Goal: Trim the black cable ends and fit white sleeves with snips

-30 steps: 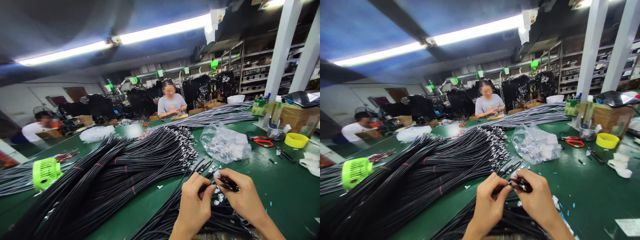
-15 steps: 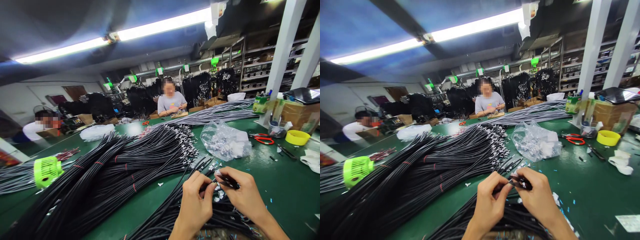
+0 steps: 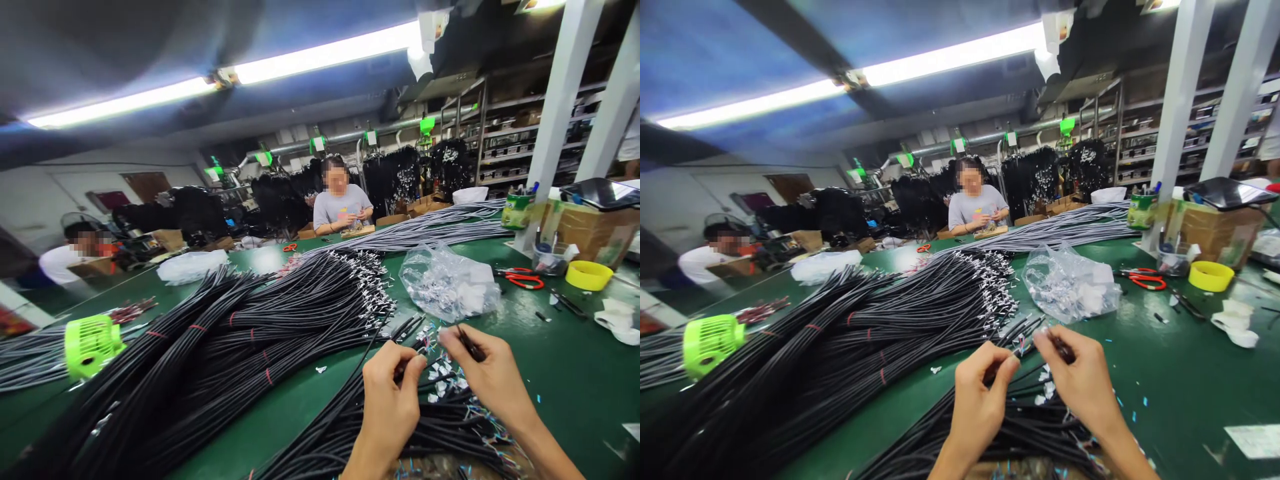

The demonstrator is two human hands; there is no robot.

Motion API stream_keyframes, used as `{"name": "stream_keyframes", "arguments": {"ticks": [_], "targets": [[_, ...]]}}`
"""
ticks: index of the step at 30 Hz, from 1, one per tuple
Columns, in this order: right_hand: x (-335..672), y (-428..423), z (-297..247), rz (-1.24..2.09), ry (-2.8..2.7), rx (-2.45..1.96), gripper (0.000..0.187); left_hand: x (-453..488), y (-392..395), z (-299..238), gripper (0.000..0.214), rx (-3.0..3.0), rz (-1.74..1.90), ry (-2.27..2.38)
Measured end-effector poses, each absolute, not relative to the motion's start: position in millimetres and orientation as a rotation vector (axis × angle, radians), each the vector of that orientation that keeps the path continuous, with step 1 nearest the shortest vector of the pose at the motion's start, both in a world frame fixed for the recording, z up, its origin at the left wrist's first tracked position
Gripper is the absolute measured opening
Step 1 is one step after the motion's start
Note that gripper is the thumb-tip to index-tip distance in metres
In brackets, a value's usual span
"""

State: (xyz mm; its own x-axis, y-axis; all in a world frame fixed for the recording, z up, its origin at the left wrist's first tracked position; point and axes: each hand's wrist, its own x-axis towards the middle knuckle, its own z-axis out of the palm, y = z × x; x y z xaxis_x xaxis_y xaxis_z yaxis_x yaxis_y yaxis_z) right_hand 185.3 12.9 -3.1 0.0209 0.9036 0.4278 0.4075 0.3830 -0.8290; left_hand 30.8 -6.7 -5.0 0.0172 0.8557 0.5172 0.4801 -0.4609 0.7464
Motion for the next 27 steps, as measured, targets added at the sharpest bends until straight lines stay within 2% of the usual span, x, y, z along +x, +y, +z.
{"name": "stream_keyframes", "arguments": {"ticks": [3, 16, 23, 27], "targets": [[180.5, 10.5, -1.6, 0.666, -1.631, -1.098, 0.032, 30.4, -7.3, -3.5, 0.022, 1.928, 1.446, 1.353], [183.1, 12.4, -6.3, 0.612, -1.517, -1.105, 0.023, 30.3, -5.3, -4.8, 0.016, 1.934, 1.462, 1.323], [179.6, 11.5, -6.8, 0.830, -1.547, -1.049, 0.023, 32.2, -5.7, -7.4, 0.013, 1.984, 1.526, 1.355], [178.1, 12.9, -13.7, 0.733, -1.562, -1.069, 0.021, 33.8, -4.3, -11.5, 0.013, 2.008, 1.527, 1.399]]}}
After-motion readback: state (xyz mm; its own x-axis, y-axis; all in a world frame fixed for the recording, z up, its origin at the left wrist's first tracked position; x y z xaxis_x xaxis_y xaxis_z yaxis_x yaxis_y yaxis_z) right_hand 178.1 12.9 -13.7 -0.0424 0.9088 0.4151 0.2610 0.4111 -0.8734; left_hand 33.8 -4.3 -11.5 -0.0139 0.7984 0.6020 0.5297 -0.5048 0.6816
